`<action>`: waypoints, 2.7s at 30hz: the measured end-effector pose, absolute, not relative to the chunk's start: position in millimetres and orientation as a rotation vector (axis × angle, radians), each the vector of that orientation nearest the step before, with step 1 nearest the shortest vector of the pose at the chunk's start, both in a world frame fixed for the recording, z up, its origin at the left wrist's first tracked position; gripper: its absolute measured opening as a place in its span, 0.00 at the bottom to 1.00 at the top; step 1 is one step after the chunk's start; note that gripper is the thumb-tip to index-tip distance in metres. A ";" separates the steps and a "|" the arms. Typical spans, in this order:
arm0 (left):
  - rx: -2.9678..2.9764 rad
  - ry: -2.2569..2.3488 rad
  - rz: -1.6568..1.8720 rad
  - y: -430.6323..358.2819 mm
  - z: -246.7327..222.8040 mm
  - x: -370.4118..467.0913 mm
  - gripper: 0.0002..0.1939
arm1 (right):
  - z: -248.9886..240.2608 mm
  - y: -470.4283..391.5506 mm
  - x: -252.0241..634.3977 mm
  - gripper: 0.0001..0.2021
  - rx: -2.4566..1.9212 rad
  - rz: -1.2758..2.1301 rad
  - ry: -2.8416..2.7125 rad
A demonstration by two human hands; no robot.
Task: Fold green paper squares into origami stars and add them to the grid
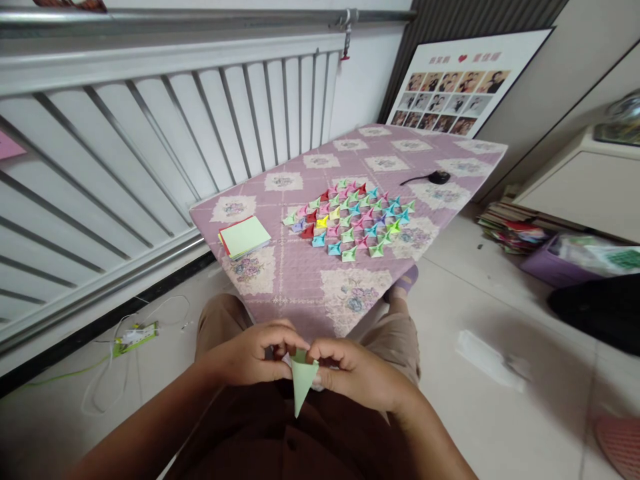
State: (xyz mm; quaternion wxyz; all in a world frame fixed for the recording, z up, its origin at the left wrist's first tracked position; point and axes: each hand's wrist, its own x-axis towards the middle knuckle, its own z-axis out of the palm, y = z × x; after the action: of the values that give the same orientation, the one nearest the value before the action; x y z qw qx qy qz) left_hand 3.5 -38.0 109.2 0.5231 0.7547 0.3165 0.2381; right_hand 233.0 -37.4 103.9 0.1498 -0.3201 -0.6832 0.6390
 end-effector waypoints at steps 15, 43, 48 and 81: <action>1.698 0.614 0.431 -14.7 99.1 -13.9 0.08 | 87.2 -32.3 235.7 0.19 -0.899 1.969 -1.693; 0.913 0.959 0.744 -52.1 48.5 29.6 0.18 | 90.3 -37.0 220.8 0.14 -1.196 0.875 -2.166; 0.936 1.014 0.792 -54.5 49.3 31.0 0.15 | 91.2 -43.2 219.0 0.12 -1.146 0.765 -2.189; 1.254 1.107 0.884 -57.9 58.2 30.1 0.05 | 89.1 -45.7 216.1 0.07 -1.175 1.123 -1.956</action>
State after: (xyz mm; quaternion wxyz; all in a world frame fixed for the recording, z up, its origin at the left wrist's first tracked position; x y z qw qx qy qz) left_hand 30.1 -57.9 58.2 0.5850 0.5377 0.4744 0.3789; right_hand 216.1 -45.7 89.1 0.2948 -0.4416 -0.7349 0.4220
